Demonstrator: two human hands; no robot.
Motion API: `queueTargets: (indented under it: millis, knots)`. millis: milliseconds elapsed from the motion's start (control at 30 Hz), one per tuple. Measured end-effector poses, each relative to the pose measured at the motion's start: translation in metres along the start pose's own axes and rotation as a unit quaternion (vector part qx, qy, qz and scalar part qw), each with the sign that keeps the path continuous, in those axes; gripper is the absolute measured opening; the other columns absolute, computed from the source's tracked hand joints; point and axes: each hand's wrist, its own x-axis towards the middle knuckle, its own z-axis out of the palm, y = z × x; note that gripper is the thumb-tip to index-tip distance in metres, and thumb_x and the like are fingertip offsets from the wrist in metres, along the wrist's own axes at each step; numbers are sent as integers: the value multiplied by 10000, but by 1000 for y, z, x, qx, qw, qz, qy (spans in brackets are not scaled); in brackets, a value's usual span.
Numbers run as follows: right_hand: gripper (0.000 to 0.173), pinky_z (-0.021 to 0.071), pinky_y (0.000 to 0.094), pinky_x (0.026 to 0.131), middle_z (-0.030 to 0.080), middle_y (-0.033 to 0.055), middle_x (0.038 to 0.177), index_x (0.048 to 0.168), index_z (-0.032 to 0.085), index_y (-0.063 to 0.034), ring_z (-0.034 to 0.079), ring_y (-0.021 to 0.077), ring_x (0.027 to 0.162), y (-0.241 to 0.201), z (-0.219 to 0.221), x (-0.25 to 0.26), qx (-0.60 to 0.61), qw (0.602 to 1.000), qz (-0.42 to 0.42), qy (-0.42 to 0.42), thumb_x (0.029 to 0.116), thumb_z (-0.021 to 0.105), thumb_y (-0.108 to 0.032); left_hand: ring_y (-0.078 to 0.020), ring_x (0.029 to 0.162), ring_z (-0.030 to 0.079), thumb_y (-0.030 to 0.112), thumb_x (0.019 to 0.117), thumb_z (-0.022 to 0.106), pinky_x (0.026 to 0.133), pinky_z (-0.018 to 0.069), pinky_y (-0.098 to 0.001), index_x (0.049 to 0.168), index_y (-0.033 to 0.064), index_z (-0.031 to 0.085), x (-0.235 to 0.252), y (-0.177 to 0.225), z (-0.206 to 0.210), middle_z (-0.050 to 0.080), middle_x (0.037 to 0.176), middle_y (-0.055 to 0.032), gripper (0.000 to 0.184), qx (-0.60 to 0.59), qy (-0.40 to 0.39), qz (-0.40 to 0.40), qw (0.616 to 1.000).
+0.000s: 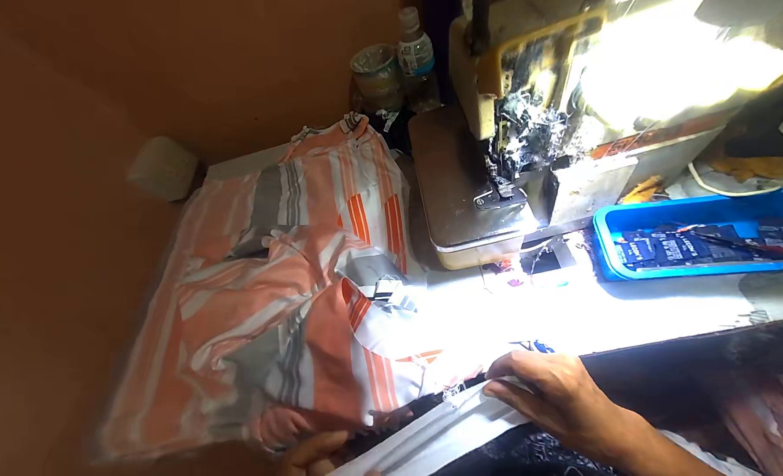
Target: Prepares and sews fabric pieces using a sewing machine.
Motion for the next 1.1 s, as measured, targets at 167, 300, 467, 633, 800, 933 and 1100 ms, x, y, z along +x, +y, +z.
queueTargets:
  millis: [167,300,467,633,800,933,1100]
  knots:
    - [249,414,222,520,566,78,667,820,655,-35,527,126,566,-12,25,15,-13,996,86,13,980,590,-214,66,836,581,212,905,756,802,452,-86,908,-44,761,58,13,-26,699,810,-67,256,138,-103,87,981]
    - [176,533,307,607,630,190,1036,888,682,-10,649,209,754,-32,33,51,0,990,136,-28,953,604,-154,-106,941,627,357,935,649,821,505,-260,915,49,772,130,15,-32,686,1036,-111,333,302,-74,136,941]
    - [219,538,468,747,625,230,1103,1032,687,45,670,338,897,-22,52,77,-4,958,243,-150,991,565,-133,-348,1105,634,183,951,704,948,480,-572,1007,-21,745,187,-16,-19,685,1141,-208,216,320,-193,17,928]
    - [193,520,384,658,605,196,926,909,692,44,638,279,780,-12,53,62,11,981,181,-65,948,616,-130,-231,865,672,228,878,748,801,537,-458,897,-5,749,172,-12,-19,708,905,-137,233,322,-109,96,936]
    - [146,433,138,732,557,126,864,779,641,-18,544,107,842,-23,31,65,60,993,9,99,894,672,-103,47,915,581,308,786,831,798,466,-101,853,55,733,140,46,-47,661,935,23,279,236,29,157,959]
    - [164,409,97,752,548,107,854,733,588,-33,530,75,867,-31,21,72,28,984,-35,173,857,685,-77,99,947,546,327,785,873,818,440,-80,837,180,696,129,56,-54,615,911,145,236,203,57,195,958]
    - [147,408,109,708,527,110,835,732,555,-15,515,82,810,-25,26,74,18,978,-39,203,841,653,-27,90,866,513,326,763,885,755,401,-65,770,123,660,128,52,-40,570,852,91,303,211,95,216,949]
